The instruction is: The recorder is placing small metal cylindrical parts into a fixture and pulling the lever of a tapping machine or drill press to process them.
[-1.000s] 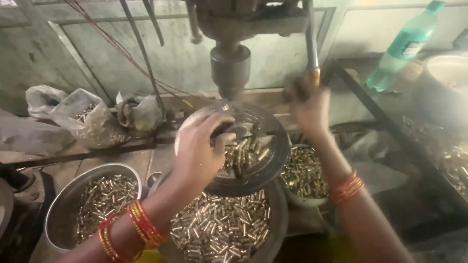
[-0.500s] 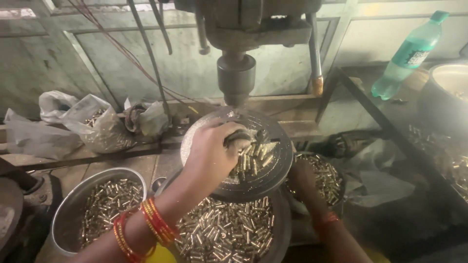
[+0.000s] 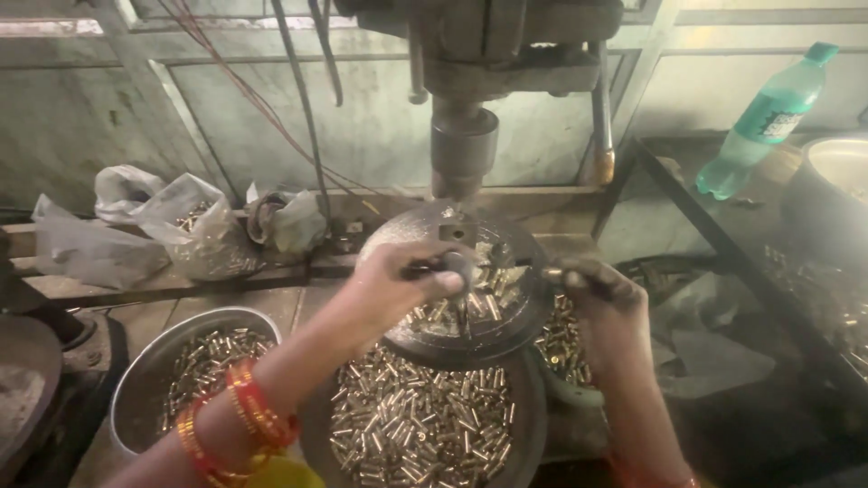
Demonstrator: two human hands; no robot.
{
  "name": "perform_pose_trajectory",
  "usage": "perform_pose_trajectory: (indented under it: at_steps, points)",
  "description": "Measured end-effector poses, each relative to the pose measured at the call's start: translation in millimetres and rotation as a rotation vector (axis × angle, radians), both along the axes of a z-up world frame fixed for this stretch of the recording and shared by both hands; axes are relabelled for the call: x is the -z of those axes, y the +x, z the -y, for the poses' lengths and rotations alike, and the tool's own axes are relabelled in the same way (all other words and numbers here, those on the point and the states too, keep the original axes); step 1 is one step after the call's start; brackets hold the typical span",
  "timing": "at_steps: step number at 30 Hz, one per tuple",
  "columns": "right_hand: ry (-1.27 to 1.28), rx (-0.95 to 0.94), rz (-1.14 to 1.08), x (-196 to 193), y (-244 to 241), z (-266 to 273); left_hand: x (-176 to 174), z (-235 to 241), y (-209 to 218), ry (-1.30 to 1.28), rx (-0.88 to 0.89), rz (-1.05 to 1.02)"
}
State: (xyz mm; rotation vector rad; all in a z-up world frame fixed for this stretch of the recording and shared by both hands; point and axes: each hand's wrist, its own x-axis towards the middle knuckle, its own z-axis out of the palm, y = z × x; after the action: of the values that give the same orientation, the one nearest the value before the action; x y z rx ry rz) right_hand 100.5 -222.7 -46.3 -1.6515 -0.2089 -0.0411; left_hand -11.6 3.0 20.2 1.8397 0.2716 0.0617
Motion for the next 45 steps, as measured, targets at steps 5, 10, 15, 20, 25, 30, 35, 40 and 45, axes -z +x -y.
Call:
perform_pose_trajectory:
  at_steps: [5,10,15,20,25,30,35,40,45]
  points:
    - [0.242,-0.184,0.026,-6.7,-21.3,-24.4,-4.1,15.5,0.6,-0.022,0.041,-0.032]
    - [0.287,-0.203,0.052,-15.2,-32.6,-32.4,-5.0,9.1,-7.2,-0.229,0.111,-0.063]
    - [0.205,-0.169,0.190,-3.8,-36.4,-40.1,13.2,1.7,-4.6,-0.386,0.139,-0.014]
    - [0.089,-0.133,0.280,-17.5,-41.9,-46.1,16.2,-7.4,4.4,-0.324,0.091,0.083]
    - [0.030,-0.110,0.397,-10.5,-33.0,-45.7,-9.0,-2.4,-7.1,0.373,-0.134,0.260]
    - [-0.039,-0.084,0.507,-7.7,-34.0,-45.8,6.5,0.5,3.8,0.531,-0.101,0.414]
    - [0.010,-0.116,0.581,-7.0,-32.4,-46.0,4.9,10.8,4.3,0.682,-0.109,0.468]
    - [-0.109,0.056,0.589,-0.9,-8.5,-31.7,-14.8,-4.2,4.8,0.761,-0.260,0.505]
    - [-0.093,0.221,1.112,-93.8,34.4,-36.3,2.8,-12.3,12.4,0.576,-0.154,0.383]
